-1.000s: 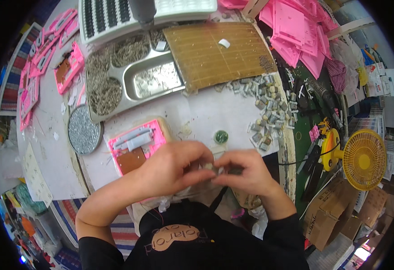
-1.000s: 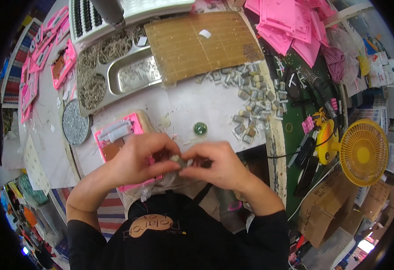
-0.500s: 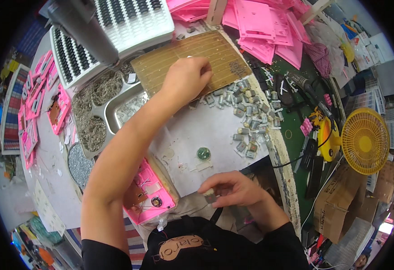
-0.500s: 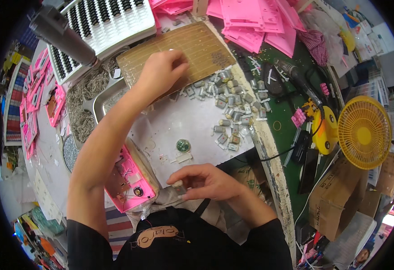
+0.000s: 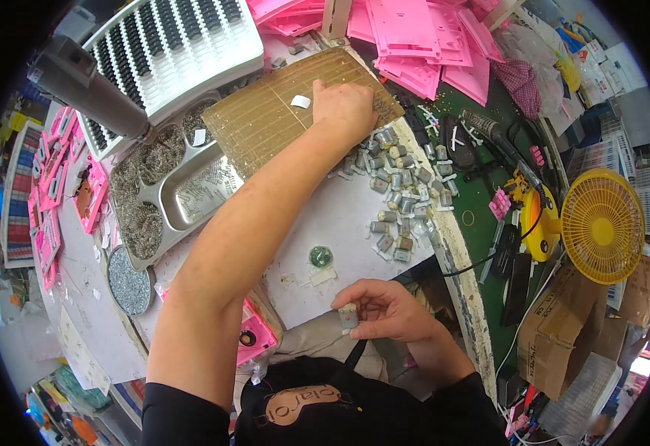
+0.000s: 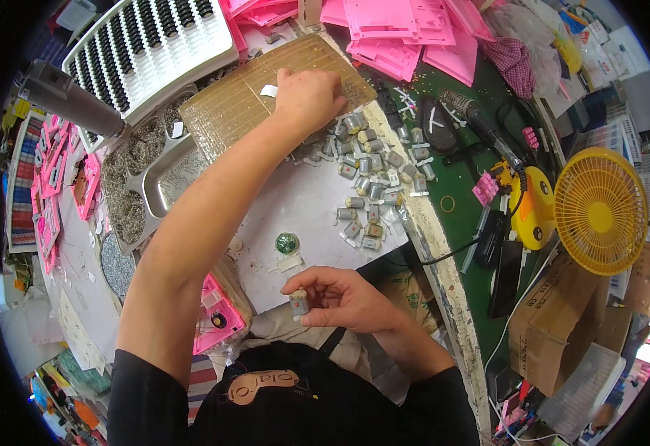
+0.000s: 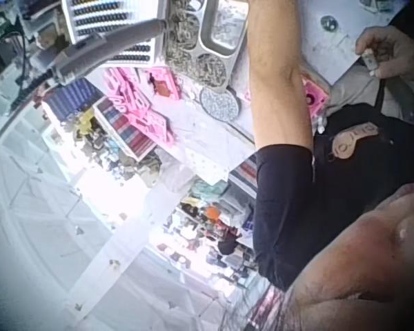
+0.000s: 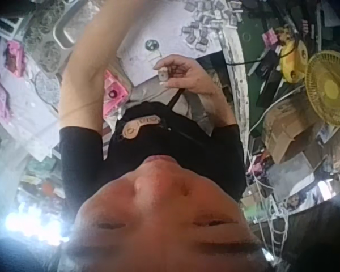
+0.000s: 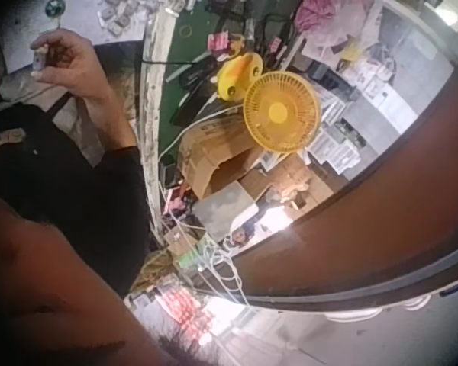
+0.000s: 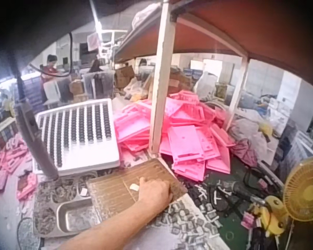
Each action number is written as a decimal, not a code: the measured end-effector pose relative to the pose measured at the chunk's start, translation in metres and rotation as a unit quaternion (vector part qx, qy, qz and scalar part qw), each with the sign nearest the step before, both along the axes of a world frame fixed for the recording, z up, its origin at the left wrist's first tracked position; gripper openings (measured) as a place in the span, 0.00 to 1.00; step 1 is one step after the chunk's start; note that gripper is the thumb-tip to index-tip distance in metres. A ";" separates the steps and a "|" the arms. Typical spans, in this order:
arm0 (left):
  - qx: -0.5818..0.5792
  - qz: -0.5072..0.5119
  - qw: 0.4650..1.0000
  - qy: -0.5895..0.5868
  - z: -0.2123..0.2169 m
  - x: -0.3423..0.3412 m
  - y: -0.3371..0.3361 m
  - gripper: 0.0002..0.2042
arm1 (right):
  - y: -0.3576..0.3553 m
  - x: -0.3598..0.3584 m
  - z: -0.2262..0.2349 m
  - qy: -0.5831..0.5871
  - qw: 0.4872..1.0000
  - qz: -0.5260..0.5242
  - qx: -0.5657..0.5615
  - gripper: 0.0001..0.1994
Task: Assembling and soldering components of a pink toy device at a factory workstation.
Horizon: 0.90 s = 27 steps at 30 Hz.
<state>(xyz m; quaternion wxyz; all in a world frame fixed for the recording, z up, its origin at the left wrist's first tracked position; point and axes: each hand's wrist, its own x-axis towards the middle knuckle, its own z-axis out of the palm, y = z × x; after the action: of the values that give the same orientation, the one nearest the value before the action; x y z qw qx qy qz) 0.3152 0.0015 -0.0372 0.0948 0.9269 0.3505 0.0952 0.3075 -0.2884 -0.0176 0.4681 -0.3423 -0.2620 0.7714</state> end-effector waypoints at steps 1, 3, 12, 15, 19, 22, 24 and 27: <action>-0.001 0.004 1.000 0.005 0.000 0.002 0.000 0.09 | -0.001 -0.003 -0.002 0.013 1.000 -0.005 -0.002 0.24; 0.003 0.003 1.000 -0.003 -0.002 0.002 0.000 0.09 | -0.001 -0.003 -0.002 0.025 1.000 -0.012 -0.001 0.24; -0.030 -0.015 0.993 -0.115 -0.013 -0.016 0.014 0.09 | 0.000 0.000 -0.006 0.034 0.999 -0.006 0.011 0.24; -0.037 -0.044 0.986 -0.157 -0.019 -0.026 0.023 0.09 | 0.004 -0.003 -0.007 0.033 0.999 0.001 0.031 0.24; -0.017 -0.062 0.985 -0.161 -0.020 -0.028 0.023 0.09 | 0.005 -0.005 -0.012 0.040 0.999 -0.003 0.032 0.24; 0.008 -0.061 0.990 -0.124 -0.019 -0.025 0.015 0.08 | 0.007 -0.008 -0.012 0.038 0.999 -0.003 0.030 0.24; 0.029 -0.053 0.993 -0.100 -0.017 -0.022 0.011 0.07 | 0.007 -0.009 -0.012 0.032 0.999 -0.002 0.029 0.24; 0.029 -0.028 0.996 -0.079 -0.013 -0.019 0.005 0.07 | 0.008 -0.010 -0.014 0.027 0.999 0.004 0.028 0.24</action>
<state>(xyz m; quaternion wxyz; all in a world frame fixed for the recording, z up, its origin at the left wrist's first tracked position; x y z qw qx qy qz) 0.2962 0.0068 -0.0500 0.0981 0.9283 0.3129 0.1754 0.2972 -0.2805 -0.0320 0.4814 -0.3076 -0.2718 0.7744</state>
